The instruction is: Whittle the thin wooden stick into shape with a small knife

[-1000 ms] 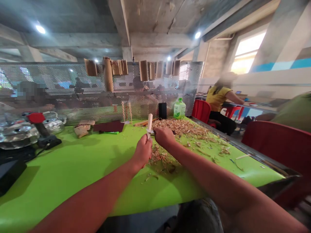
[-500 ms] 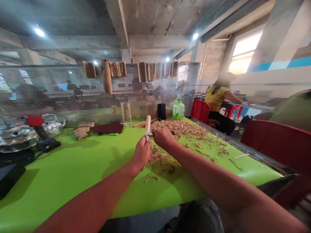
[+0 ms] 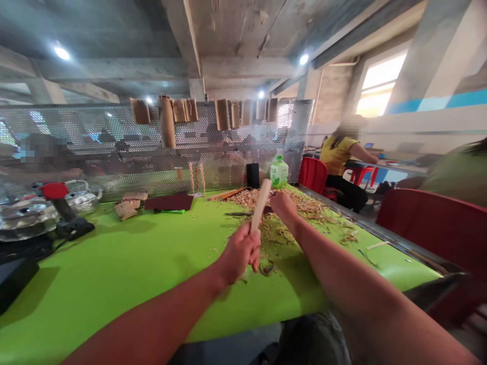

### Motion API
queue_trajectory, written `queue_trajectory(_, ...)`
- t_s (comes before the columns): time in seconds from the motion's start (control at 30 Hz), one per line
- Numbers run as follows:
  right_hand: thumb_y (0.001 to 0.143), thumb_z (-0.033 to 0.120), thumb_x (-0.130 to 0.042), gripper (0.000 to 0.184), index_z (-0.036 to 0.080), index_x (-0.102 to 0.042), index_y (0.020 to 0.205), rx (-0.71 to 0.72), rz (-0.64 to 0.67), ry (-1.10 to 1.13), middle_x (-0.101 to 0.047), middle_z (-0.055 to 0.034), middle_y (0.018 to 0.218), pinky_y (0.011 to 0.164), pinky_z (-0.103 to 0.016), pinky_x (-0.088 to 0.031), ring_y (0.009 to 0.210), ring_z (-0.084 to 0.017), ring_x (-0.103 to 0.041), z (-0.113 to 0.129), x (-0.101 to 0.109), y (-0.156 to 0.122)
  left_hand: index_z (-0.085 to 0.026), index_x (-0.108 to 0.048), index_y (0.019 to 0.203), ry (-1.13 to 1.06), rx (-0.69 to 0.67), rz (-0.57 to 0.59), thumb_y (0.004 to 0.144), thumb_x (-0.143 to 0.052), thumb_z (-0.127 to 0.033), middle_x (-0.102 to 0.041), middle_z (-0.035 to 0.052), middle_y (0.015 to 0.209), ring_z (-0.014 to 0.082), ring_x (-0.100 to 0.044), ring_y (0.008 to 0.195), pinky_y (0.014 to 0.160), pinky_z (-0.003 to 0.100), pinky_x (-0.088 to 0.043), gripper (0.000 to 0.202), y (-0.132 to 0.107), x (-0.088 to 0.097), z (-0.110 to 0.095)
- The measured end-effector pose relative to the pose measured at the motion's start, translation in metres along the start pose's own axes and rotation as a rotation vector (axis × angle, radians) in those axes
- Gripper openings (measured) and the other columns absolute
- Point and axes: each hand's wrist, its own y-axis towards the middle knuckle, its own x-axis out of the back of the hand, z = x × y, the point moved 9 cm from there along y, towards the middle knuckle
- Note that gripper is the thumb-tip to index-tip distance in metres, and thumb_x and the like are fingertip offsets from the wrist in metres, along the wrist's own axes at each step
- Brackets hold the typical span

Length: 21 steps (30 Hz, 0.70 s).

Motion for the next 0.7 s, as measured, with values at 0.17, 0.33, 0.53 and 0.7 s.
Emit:
queue_trajectory(0.17,0.093,0.032,-0.045,0.038,0.023,-0.068,0.121,0.17,-0.04,0.123,-0.074,-0.0085,0.105,0.077,-0.026,-0.045,0.096,-0.022,-0.067,0.046,-0.004,-0.026,-0.021,-0.049,0.111,-0.192,0.019,-0.218,0.084,-0.054,-0.04,-0.04,-0.0095,0.058,0.0061,-0.032,0.037,0.036,0.018,-0.034,0.033,0.022,0.056,0.001)
queue_trajectory(0.33,0.091,0.031,-0.045,0.036,0.028,-0.069,0.118,0.457,0.016,0.073,-0.074,-0.0043,0.106,0.077,-0.025,-0.044,0.094,-0.02,-0.067,0.099,-0.013,-0.072,-0.023,-0.047,0.098,-0.161,-0.02,-0.233,0.082,-0.056,-0.036,-0.037,-0.0109,0.055,0.006,-0.031,0.036,0.037,0.017,-0.035,0.022,0.026,0.065,-0.006)
queue_trajectory(0.53,0.092,0.026,-0.041,0.035,0.029,-0.069,0.112,0.57,0.093,-0.101,-0.075,-0.0055,0.098,0.073,-0.026,-0.042,0.085,-0.019,-0.067,0.117,-0.018,-0.1,-0.023,-0.045,0.092,-0.034,-0.07,-0.299,0.082,-0.056,-0.032,-0.037,-0.0114,0.054,0.0055,-0.031,0.036,0.037,0.017,-0.035,0.018,0.024,0.07,-0.015)
queue_trajectory(0.7,0.092,0.022,-0.04,0.031,0.024,-0.069,0.103,0.576,0.06,-0.181,-0.074,-0.0073,0.092,0.071,-0.026,-0.041,0.082,-0.019,-0.066,0.118,-0.013,-0.1,-0.023,-0.043,0.091,0.074,-0.078,-0.278,0.082,-0.054,-0.029,-0.035,-0.0114,0.054,0.0055,-0.028,0.036,0.035,0.016,-0.034,0.015,0.025,0.068,-0.02)
